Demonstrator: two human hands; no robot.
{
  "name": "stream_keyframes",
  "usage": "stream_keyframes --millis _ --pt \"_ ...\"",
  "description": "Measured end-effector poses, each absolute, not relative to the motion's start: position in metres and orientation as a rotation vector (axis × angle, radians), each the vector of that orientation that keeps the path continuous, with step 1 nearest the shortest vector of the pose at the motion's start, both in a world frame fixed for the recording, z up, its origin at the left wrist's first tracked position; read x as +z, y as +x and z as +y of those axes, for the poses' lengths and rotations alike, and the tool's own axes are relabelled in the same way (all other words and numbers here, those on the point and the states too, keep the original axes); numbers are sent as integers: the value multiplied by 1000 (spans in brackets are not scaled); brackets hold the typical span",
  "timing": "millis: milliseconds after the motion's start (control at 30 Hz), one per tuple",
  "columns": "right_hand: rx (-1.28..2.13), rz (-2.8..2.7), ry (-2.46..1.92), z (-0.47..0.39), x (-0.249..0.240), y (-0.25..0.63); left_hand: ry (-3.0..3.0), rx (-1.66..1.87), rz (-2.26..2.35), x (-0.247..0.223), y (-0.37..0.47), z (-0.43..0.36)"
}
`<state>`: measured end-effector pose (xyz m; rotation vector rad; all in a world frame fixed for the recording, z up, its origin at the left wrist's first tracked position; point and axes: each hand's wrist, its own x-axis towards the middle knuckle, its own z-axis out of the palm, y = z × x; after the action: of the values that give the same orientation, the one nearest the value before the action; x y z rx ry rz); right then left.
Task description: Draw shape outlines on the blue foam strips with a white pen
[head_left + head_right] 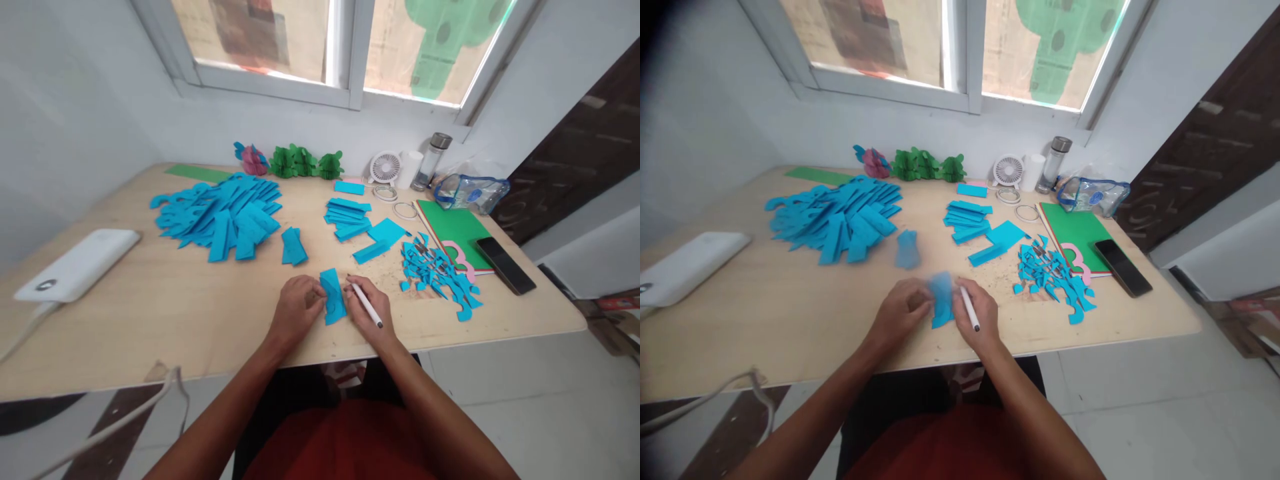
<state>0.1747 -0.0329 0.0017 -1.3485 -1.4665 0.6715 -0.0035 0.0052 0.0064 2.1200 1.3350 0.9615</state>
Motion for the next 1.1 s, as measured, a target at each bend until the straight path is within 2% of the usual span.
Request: stream_keyframes --millis 233,400,767,1100 --pt "788 -1434 -1315 -32 -4 176 2008 1001 1285 14 2 2" --pt "789 -1280 -1335 -30 -5 177 2058 1033 1440 13 -18 13" --pt "781 -1221 -1318 -31 5 176 2501 547 1343 10 -4 17" --pt "739 -1269 -1337 -29 -2 179 2618 336 1281 23 -1 12"
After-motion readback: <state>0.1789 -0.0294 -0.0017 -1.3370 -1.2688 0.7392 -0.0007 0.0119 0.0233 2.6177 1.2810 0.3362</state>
